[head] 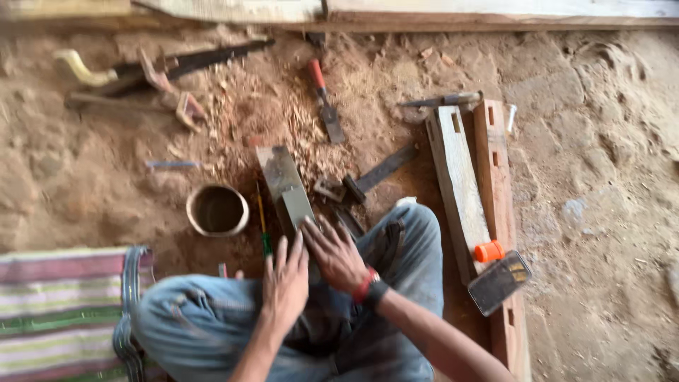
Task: The person sits on the ground and sharpens a small metal tool on a grinding stone, repeatedly rubbing the tool's edge against the stone. They periodically use a screwdriver to adjust the tool and inspect the edge.
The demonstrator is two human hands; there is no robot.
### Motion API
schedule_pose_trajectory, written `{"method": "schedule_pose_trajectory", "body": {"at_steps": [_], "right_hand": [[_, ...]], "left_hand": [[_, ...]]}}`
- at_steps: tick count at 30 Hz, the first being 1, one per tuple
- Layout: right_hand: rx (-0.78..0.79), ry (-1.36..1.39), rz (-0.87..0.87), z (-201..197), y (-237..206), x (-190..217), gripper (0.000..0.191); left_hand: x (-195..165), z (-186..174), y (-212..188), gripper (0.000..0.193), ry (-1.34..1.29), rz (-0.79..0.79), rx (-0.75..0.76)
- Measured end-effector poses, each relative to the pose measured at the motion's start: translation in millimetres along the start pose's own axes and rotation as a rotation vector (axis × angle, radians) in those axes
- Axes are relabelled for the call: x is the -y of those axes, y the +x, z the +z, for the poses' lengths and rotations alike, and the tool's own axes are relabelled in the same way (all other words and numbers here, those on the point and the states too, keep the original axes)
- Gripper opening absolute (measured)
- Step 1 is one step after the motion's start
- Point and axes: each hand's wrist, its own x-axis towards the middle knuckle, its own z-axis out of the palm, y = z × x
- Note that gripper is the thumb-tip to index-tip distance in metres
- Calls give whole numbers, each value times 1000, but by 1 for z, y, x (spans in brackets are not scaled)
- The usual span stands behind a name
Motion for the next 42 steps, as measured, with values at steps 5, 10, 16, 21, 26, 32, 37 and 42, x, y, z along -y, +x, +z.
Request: {"method": "schedule_pose_trajectory", "body": {"at_steps": [5,10,16,21,26,32,37,42], "right_hand": [[-4,-11,36,5,38,-14,66],[-17,11,9,6,56,-28,63],[-52,-8,-32,2,4,-6,62],[0,-57,20,13,57,-27,63],[18,17,20,16,47,-28,59],[-15,3,4,7,7,-7,62],[35,-82,11,5,72,-34,60],[36,7,-9,-1,38,-22,61]], "left_hand": [[20,-17,40,44,108,26,2],[24,-18,62,50,26,-41,-12],[0,3,7,50,14,-10,-13],[19,-17,66,52,87,-61,69],[16,-13,52,42,29,-56,-73],[0,6,15,46,107,-12,39],[24,-7,77,46,124,-51,-28],[11,1,37,38,65,-26,-135]]}}
